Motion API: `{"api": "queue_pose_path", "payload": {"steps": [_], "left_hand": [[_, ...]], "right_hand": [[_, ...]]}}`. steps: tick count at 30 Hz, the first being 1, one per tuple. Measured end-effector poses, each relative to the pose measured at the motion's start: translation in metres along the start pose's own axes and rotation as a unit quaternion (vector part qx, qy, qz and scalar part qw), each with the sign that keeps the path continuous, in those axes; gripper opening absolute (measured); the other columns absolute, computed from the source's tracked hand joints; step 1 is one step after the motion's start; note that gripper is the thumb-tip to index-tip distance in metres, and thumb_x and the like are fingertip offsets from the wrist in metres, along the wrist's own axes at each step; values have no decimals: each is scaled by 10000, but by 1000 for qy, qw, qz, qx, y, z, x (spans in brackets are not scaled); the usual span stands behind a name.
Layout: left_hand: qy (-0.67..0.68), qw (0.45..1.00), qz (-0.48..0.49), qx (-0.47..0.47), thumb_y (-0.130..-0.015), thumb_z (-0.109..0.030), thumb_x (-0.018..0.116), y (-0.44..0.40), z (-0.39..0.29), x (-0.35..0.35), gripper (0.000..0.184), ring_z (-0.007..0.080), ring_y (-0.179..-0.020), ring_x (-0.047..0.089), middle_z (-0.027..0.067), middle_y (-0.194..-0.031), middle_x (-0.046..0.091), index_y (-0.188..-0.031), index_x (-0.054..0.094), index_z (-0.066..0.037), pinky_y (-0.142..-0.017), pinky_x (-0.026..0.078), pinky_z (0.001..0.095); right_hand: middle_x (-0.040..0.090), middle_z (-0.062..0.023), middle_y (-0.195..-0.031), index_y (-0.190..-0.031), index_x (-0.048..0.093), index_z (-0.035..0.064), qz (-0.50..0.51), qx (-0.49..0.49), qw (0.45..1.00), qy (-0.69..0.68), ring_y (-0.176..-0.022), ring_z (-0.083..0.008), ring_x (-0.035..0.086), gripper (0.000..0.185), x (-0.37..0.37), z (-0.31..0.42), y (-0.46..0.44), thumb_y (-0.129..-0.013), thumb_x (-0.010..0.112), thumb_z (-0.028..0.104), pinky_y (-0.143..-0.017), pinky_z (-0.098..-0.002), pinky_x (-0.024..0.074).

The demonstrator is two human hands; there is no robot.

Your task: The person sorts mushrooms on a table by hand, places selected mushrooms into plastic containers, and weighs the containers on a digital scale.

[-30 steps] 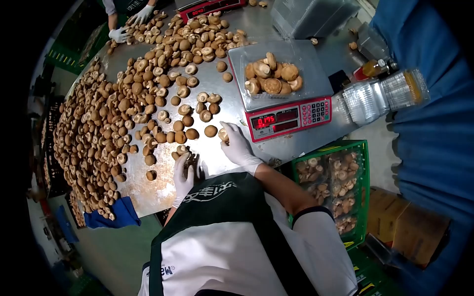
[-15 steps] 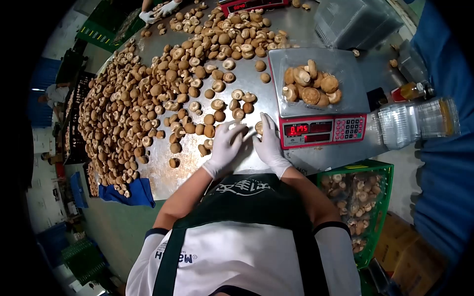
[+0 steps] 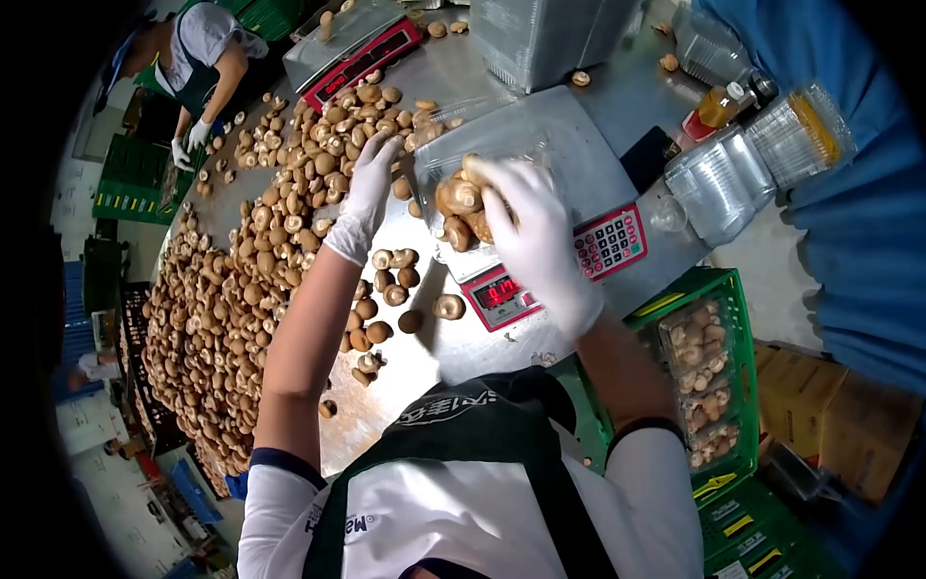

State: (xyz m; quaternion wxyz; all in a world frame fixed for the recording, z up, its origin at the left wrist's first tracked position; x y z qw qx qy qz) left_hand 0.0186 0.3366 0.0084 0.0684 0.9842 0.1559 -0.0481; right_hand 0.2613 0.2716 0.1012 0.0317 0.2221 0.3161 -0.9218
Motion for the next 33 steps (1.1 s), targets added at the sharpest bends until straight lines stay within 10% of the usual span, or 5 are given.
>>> {"api": "queue_pose_path", "payload": {"steps": [12, 18, 23, 27, 33], "left_hand": [[192, 970, 16, -148, -971, -383, 554, -23, 21, 23, 514, 192, -1095, 573, 83, -1244, 598, -1377, 464, -81, -947, 431, 324], [273, 955, 114, 0, -996, -559, 418, 6, -43, 17, 644, 250, -1188, 520, 107, -1293, 576, -1410, 483, -70, -1139, 284, 408], [-207, 950, 108, 209, -865, -254, 751, 91, -40, -1, 578, 193, -1093, 581, 78, -1115, 620, -1368, 521, -86, -991, 456, 348], [34, 983, 159, -89, -939, -145, 677, 126, 15, 7, 401, 125, -910, 606, 22, -955, 625, -1284, 515, -20, -849, 491, 272], [127, 974, 136, -132, -921, -119, 656, 142, 33, 24, 304, 131, -775, 643, 23, -924, 658, -1191, 535, -49, -743, 528, 268]], "right_hand": [[661, -24, -998, -993, 711, 125, 167, -91, 967, 167, -992, -222, 606, 203, 37, -33, -7, -831, 607, 64, -1112, -460, 324], [669, -84, -1104, -1091, 691, 53, -68, 32, 997, -27, -1020, -214, 622, 243, -20, -45, -17, -916, 529, 9, -1002, -340, 434], [606, -122, -1223, -1278, 558, -1, -121, 151, 968, -159, -1130, -210, 565, 330, -44, -81, 25, -1035, 412, 167, -996, -332, 435], [602, -140, -1154, -1301, 541, -4, -55, 157, 986, -12, -1065, -229, 585, 321, -24, -86, 61, -986, 526, 56, -941, -325, 474], [611, -124, -1074, -1310, 538, -3, -65, 256, 963, -60, -986, -220, 590, 342, -22, -94, 85, -983, 441, 17, -905, -310, 471]]}}
Point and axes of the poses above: each hand's wrist, its own y-axis away from the middle knuckle, its own x-axis out of the palm, z = x × y, the point moved 5 cm from there along -y, towards the middle knuckle
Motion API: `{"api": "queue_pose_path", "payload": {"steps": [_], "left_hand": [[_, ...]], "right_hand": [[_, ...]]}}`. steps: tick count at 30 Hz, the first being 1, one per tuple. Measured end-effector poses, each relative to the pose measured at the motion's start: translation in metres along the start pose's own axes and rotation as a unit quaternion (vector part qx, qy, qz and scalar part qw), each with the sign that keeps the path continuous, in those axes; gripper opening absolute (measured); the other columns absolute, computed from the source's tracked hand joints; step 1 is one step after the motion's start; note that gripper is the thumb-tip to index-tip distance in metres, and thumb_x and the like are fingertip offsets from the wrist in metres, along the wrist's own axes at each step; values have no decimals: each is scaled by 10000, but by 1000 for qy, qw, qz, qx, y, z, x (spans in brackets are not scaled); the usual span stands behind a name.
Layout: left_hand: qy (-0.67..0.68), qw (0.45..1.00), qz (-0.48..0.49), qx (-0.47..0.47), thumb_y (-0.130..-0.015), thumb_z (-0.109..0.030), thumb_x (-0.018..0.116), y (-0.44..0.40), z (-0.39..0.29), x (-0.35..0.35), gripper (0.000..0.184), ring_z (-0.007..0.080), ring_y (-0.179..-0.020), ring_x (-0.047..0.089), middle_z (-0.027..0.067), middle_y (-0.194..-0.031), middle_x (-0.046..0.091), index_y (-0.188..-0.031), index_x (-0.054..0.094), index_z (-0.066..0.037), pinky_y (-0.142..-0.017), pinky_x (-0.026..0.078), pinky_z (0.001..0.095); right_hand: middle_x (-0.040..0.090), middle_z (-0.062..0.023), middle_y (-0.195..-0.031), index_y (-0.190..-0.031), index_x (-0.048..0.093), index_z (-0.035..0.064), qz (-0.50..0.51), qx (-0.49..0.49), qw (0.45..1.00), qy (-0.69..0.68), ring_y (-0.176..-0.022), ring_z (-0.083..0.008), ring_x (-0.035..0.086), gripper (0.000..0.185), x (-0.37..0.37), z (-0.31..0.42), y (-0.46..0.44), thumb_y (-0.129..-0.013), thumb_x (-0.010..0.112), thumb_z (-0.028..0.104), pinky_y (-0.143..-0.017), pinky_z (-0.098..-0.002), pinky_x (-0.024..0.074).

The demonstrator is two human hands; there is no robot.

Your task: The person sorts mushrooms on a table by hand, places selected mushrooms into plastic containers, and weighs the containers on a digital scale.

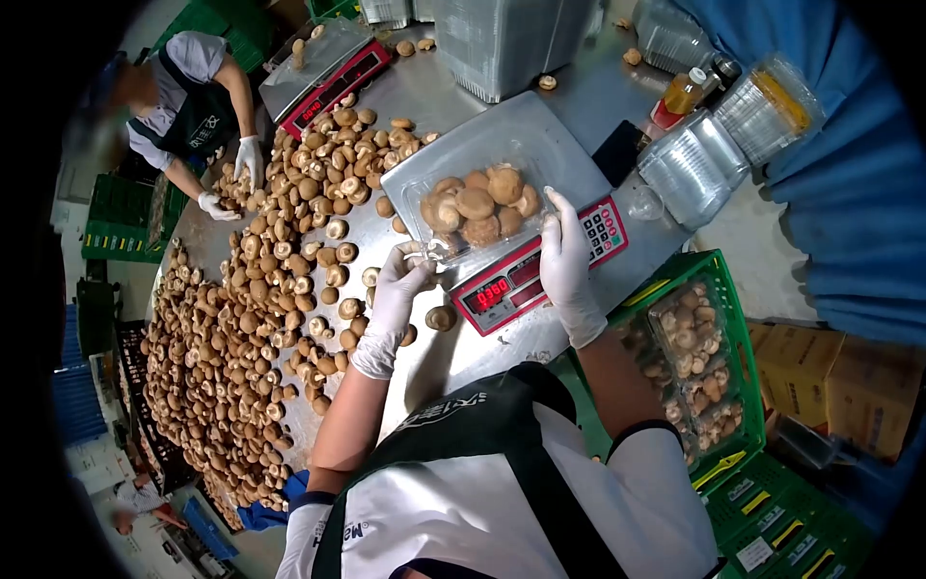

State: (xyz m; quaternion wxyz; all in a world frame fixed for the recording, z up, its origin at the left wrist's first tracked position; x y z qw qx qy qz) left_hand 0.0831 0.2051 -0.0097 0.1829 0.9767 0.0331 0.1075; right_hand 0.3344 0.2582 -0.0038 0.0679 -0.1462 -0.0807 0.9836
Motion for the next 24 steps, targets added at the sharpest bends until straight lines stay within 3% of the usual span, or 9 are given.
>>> {"api": "queue_pose_path", "payload": {"steps": [4, 5, 8, 9, 12, 14, 16, 18, 24], "left_hand": [[-1, 1000, -14, -3, -924, -68, 603, -2, 9, 4, 147, 156, -760, 650, 69, -914, 659, -1054, 538, -48, -733, 539, 277], [26, 999, -26, 8, -924, -49, 582, -2, 10, 5, 112, 178, -750, 653, 94, -898, 661, -1025, 535, -44, -736, 545, 287], [57, 998, -13, -21, -932, -53, 583, 8, 8, 11, 125, 197, -753, 656, 108, -894, 663, -1046, 534, -39, -732, 547, 297], [53, 997, -5, -52, -938, -66, 595, 13, 8, 11, 155, 209, -754, 657, 120, -894, 664, -1078, 534, -35, -735, 550, 309], [62, 995, -22, -74, -983, -212, 570, 35, 13, -13, 285, 181, -853, 643, 60, -933, 646, -1206, 535, -37, -765, 538, 312], [21, 998, -61, -6, -999, -272, 546, 35, 37, -63, 347, 116, -861, 614, 9, -960, 638, -1257, 553, -41, -808, 523, 329], [-11, 987, -157, 2, -986, -255, 571, 46, 34, -97, 308, 125, -882, 612, 23, -971, 645, -1237, 606, -79, -788, 511, 265], [-17, 980, -199, 2, -976, -258, 591, 56, 15, -119, 330, 128, -914, 612, 37, -1018, 647, -1251, 599, -75, -844, 505, 288], [-147, 949, -231, 156, -1001, -194, 552, 49, -64, -113, 347, 174, -1148, 564, 94, -1244, 612, -1309, 559, -34, -1000, 433, 311]], "right_hand": [[572, -20, -827, -1303, 553, 17, 39, 178, 969, -168, -706, -87, 519, 376, -1, 7, -10, -951, 433, -31, -668, -218, 453], [497, 34, -741, -1322, 542, 32, 25, 126, 973, -190, -621, -33, 414, 400, 2, 4, -13, -940, 452, -43, -570, -182, 373], [515, 23, -745, -1359, 504, 37, 20, 119, 973, -199, -628, -42, 437, 412, 1, 7, -15, -952, 495, -20, -580, -191, 395], [521, 20, -738, -1403, 458, 42, 10, 132, 973, -191, -619, -45, 439, 413, 0, 9, -12, -995, 512, 79, -573, -191, 400], [530, 12, -736, -1425, 434, 41, -44, 211, 950, -227, -616, -50, 450, 420, -25, -3, 1, -1030, 489, 172, -572, -190, 408], [538, -2, -742, -1435, 429, 34, -100, 165, 949, -251, -606, -58, 457, 434, -46, -25, 15, -1048, 466, 225, -566, -196, 419], [561, -23, -786, -1442, 424, 28, -159, 174, 932, -275, -609, -62, 471, 439, -67, -51, 29, -1057, 447, 237, -559, -204, 421], [604, -74, -902, -1453, 391, 13, -177, 185, 926, -277, -638, -72, 501, 451, -84, -68, 40, -1062, 416, 234, -567, -209, 429], [602, -90, -994, -1467, 368, 10, -214, 219, 917, -256, -709, -90, 537, 473, -109, -66, 63, -1053, 393, 238, -655, -217, 458]]}}
Point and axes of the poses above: each hand's wrist, its own y-axis away from the middle knuckle, its own x-axis out of the palm, z = x × y, the point moved 5 cm from there along -y, towards the middle knuckle
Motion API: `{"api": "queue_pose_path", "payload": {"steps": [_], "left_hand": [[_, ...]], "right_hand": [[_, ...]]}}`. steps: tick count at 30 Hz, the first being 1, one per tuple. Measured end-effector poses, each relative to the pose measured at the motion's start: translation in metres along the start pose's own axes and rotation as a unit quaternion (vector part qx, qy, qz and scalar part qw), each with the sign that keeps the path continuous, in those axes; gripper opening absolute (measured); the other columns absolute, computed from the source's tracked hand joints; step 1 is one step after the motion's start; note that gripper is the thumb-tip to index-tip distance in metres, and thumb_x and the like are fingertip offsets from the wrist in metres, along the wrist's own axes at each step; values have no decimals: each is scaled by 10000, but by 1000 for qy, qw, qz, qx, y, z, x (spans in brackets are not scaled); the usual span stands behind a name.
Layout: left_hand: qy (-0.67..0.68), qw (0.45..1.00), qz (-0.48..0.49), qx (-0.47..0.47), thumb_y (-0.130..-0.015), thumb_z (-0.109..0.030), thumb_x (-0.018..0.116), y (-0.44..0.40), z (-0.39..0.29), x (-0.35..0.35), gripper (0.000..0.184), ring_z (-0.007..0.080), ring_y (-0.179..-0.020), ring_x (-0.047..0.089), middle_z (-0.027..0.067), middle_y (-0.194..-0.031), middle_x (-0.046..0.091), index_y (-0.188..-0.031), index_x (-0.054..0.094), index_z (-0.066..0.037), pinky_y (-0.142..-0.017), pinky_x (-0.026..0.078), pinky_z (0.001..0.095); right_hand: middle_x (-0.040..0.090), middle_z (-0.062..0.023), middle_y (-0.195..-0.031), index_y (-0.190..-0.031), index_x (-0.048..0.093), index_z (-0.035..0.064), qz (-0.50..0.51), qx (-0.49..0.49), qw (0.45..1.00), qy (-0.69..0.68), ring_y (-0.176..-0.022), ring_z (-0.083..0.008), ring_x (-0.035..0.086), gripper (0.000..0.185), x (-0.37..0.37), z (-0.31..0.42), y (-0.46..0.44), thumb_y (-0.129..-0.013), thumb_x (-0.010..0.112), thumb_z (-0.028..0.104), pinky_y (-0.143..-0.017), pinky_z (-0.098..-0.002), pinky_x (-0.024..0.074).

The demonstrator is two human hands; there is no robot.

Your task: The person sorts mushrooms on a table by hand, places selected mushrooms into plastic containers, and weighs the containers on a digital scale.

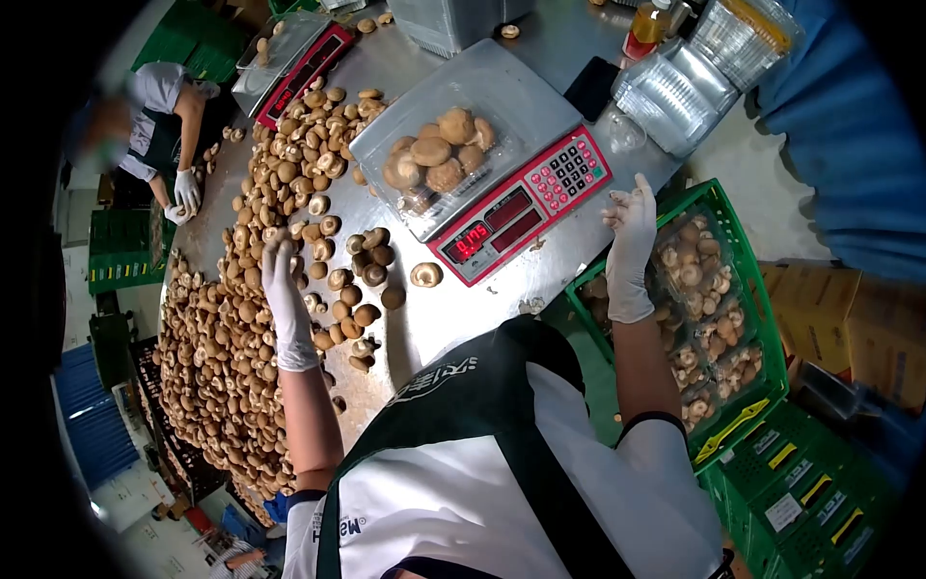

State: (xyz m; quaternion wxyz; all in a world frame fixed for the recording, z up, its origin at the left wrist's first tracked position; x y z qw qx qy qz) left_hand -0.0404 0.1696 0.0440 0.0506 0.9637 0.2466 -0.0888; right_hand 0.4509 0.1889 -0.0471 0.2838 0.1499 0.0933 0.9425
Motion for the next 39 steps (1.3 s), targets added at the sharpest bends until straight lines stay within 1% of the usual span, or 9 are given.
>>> {"api": "queue_pose_path", "payload": {"steps": [12, 16, 19, 24, 27, 30, 32, 36, 39], "left_hand": [[-433, 826, 252, 257, -923, -473, 645, -43, -50, 189, 672, 338, -1088, 641, 234, -1216, 636, -1390, 491, -14, -967, 481, 390], [-376, 838, 371, 137, -879, -442, 718, 50, -62, 232, 675, 298, -998, 672, 210, -1126, 671, -1349, 502, -8, -871, 528, 381], [-294, 791, 452, 289, -889, -356, 725, 113, -50, 249, 647, 316, -1086, 631, 189, -1109, 652, -1372, 490, 4, -976, 482, 368], [-221, 783, 514, 273, -917, -120, 660, 171, -58, 241, 477, 325, -1247, 533, 202, -1288, 574, -1347, 503, 14, -1073, 403, 387], [-219, 804, 494, 250, -900, -78, 642, 169, -41, 211, 453, 320, -1225, 545, 192, -1292, 577, -1328, 521, 5, -1070, 403, 383], [-212, 861, 434, 159, -919, -92, 620, 159, -16, 168, 433, 282, -1196, 556, 167, -1250, 591, -1331, 526, 2, -1052, 413, 386], [-177, 894, 397, 112, -932, -111, 611, 148, 9, 138, 434, 264, -1191, 554, 158, -1258, 587, -1342, 521, -1, -1035, 422, 384], [-182, 942, 277, 48, -941, -78, 602, 147, 27, 84, 405, 241, -1144, 585, 149, -1223, 611, -1331, 531, 6, -1013, 437, 348], [-242, 945, 214, 50, -952, -69, 590, 149, 29, 49, 392, 237, -1150, 586, 143, -1230, 618, -1330, 527, 15, -1016, 439, 348]], "right_hand": [[602, -120, -1242, -1513, 296, 97, 206, 43, 976, -60, -1037, -156, 626, 594, 103, -75, 76, -1008, 555, 273, -788, -264, 511], [438, -178, -1435, -1544, 223, 50, 171, 11, 964, -203, -1275, -249, 498, 818, 88, -55, 75, -923, 673, 337, -1072, -365, 412], [466, -131, -1413, -1508, 306, 53, 148, -8, 957, -250, -1247, -209, 518, 706, -4, 1, 67, -912, 642, 228, -1048, -357, 445], [554, -188, -1261, -1454, 362, 37, -145, 1, 988, -47, -934, -214, 670, 588, -211, 39, 70, -934, 593, 182, -817, -343, 571], [591, -125, -1280, -1443, 439, 36, -281, -147, 948, 22, -1166, -188, 554, 559, -306, 38, 59, -939, 640, 171, -989, -311, 449], [555, -172, -1372, -1453, 433, 28, -277, -46, 934, 221, -1275, -246, 513, 633, -342, 13, 41, -942, 638, 340, -1074, -335, 377], [472, -213, -1451, -1468, 423, 47, -300, 19, 776, 555, -1336, -340, 452, 701, -366, -32, 11, -920, 639, 427, -1109, -388, 348], [378, -149, -1535, -1496, 391, 176, -240, -278, 690, 623, -1384, -377, 375, 759, -243, 22, 25, -856, 656, 485, -1120, -567, 296], [360, -26, -1561, -1480, 411, 332, -102, -209, 648, 725, -1403, -335, 362, 652, -210, -23, 20, -878, 634, 446, -1114, -658, 225]]}}
Point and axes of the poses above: each hand's wrist, its own y-axis away from the middle knuckle, its own x-axis out of the palm, z = x × y, the point moved 5 cm from there along -y, towards the middle knuckle
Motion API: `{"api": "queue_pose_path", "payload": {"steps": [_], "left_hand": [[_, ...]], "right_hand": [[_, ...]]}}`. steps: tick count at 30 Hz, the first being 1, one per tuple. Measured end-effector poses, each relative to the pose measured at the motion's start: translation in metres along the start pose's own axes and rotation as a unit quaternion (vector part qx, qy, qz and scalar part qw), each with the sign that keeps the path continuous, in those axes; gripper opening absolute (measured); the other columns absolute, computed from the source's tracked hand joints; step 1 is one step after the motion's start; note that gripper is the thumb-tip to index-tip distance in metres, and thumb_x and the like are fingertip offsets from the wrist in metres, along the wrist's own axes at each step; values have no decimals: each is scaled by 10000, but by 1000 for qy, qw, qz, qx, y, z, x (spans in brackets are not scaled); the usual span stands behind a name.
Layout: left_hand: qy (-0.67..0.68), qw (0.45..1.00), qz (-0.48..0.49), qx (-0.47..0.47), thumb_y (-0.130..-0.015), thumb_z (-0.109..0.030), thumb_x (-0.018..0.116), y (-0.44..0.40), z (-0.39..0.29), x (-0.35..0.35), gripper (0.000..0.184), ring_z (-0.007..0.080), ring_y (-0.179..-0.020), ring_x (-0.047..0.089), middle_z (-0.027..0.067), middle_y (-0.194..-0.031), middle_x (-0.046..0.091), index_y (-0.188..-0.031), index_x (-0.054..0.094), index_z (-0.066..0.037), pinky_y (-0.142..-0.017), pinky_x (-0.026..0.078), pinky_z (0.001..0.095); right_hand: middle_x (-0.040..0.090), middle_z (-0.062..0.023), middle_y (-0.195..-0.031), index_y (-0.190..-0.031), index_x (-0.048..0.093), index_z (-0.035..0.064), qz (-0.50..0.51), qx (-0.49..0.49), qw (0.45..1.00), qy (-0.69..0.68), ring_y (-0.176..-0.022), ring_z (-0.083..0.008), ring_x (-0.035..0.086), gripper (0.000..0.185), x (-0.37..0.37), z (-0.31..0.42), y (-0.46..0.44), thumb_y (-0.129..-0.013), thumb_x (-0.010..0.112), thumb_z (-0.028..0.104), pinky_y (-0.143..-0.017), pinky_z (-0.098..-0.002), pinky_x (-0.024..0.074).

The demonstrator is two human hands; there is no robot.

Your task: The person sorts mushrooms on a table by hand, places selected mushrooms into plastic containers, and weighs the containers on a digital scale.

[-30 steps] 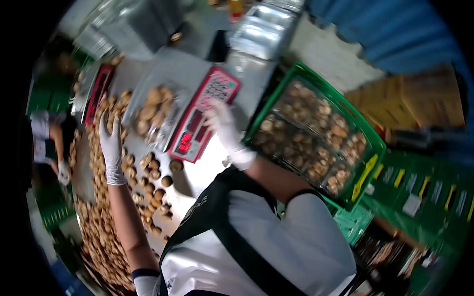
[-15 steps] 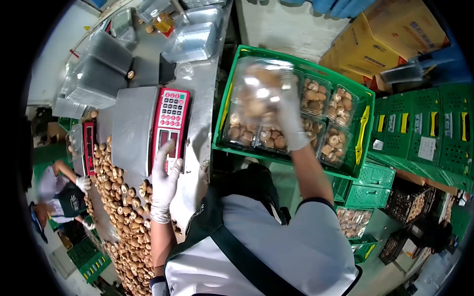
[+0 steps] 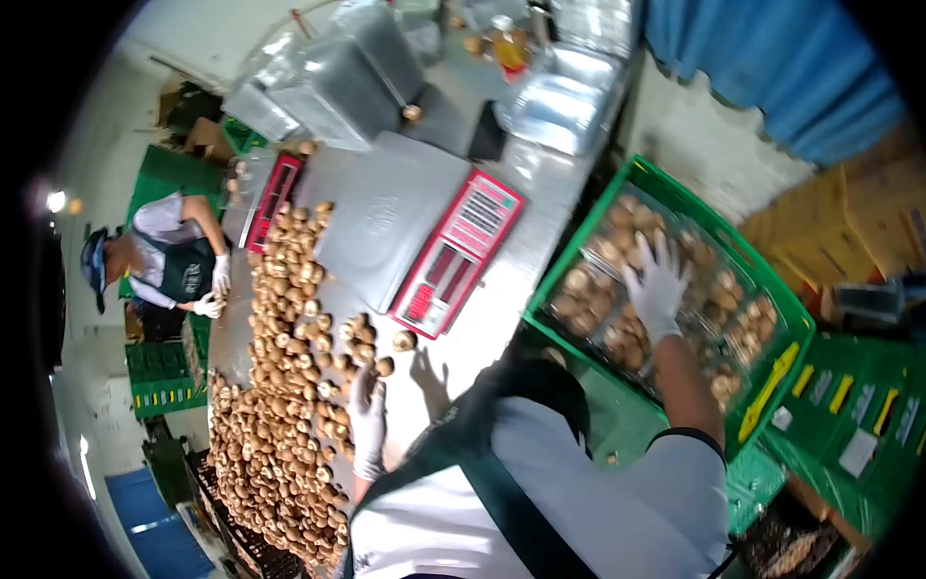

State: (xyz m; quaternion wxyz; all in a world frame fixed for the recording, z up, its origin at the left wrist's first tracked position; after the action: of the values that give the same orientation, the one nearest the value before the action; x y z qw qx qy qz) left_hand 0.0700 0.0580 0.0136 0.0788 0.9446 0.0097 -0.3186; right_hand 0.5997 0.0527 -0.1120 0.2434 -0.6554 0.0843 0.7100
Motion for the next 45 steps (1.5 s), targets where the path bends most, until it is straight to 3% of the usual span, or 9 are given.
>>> {"api": "queue_pose_path", "payload": {"steps": [7, 12, 14, 20, 23, 33, 39, 42, 45], "left_hand": [[173, 968, -101, -150, -979, -47, 545, 20, 74, -30, 352, 212, -1122, 610, 141, -1240, 626, -1322, 533, 28, -947, 497, 323], [197, 959, -123, -163, -981, -69, 566, 12, 95, -31, 278, 202, -1159, 597, 116, -1221, 651, -1246, 603, 7, -1008, 458, 315], [170, 963, -130, -166, -973, -63, 570, 9, 92, -37, 257, 212, -1165, 599, 118, -1218, 655, -1216, 623, 1, -1011, 450, 308], [155, 942, -227, -191, -954, -55, 569, 24, 86, -60, 263, 211, -1091, 628, 121, -1139, 673, -1204, 630, -5, -965, 471, 319], [227, 899, -278, -252, -956, -46, 556, 54, 113, -48, 264, 193, -1089, 625, 108, -1141, 673, -1206, 626, -1, -971, 467, 314], [241, 889, -316, -227, -972, -35, 565, 75, 121, -31, 223, 152, -1043, 628, 101, -1126, 669, -1182, 632, -3, -950, 487, 296], [205, 890, -347, -211, -1005, -57, 516, 85, 128, -26, 259, 158, -1092, 588, 87, -1171, 634, -1249, 585, -5, -994, 445, 297], [166, 890, -372, -205, -1004, -60, 514, 89, 133, -27, 266, 158, -1088, 584, 88, -1166, 632, -1255, 584, -9, -992, 445, 300], [190, 859, -419, -226, -1000, -52, 510, 97, 137, -30, 268, 153, -1069, 585, 83, -1161, 630, -1255, 585, -13, -987, 448, 300]], "right_hand": [[497, -175, -1401, -1331, 553, 64, -138, -72, 977, -149, -1330, -375, 430, 435, -62, 36, -119, -935, 612, 235, -1107, -483, 336], [641, -143, -1248, -1245, 627, 14, -145, -348, 840, -390, -1191, -278, 584, 302, -165, 307, -241, -951, 560, 29, -1052, -372, 414], [661, -146, -1219, -1228, 643, 15, -162, -458, 783, -389, -1168, -279, 600, 294, -175, 415, -276, -983, 563, 156, -1028, -369, 432], [643, -140, -1283, -1274, 631, 65, -110, -480, 869, -37, -1259, -291, 561, 493, -75, 564, -447, -1009, 433, 430, -1065, -355, 404], [441, -213, -1462, -1485, 372, 100, 176, -426, 883, 82, -1179, -381, 567, 655, -82, 568, -469, -916, 628, 300, -998, -507, 425], [585, -183, -1063, -1165, 580, 71, -112, -465, 878, -26, -888, -340, 600, 273, -114, 553, -447, -974, 567, 265, -810, -442, 484], [672, -165, -823, -972, 705, 54, -325, -534, 734, -266, -714, -315, 620, 261, -202, 518, -358, -1008, 530, 244, -698, -403, 519], [694, -109, -1164, -1120, 682, -3, -165, -382, 835, -361, -1021, -197, 662, 272, -183, 456, -271, -1013, 519, 186, -916, -292, 503], [680, -111, -1057, -1054, 655, -20, 5, -449, 781, -433, -955, -203, 648, 133, -116, 387, -192, -970, 571, 38, -889, -325, 510]]}}
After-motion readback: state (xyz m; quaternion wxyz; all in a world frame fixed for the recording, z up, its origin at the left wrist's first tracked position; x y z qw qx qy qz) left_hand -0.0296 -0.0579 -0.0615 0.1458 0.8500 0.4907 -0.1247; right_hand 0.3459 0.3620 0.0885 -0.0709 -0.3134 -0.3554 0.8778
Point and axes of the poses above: each hand's wrist, its own y-axis away from the middle knuckle, its own x-axis out of the palm, z = x × y, the point moved 5 cm from there along -y, towards the middle knuckle
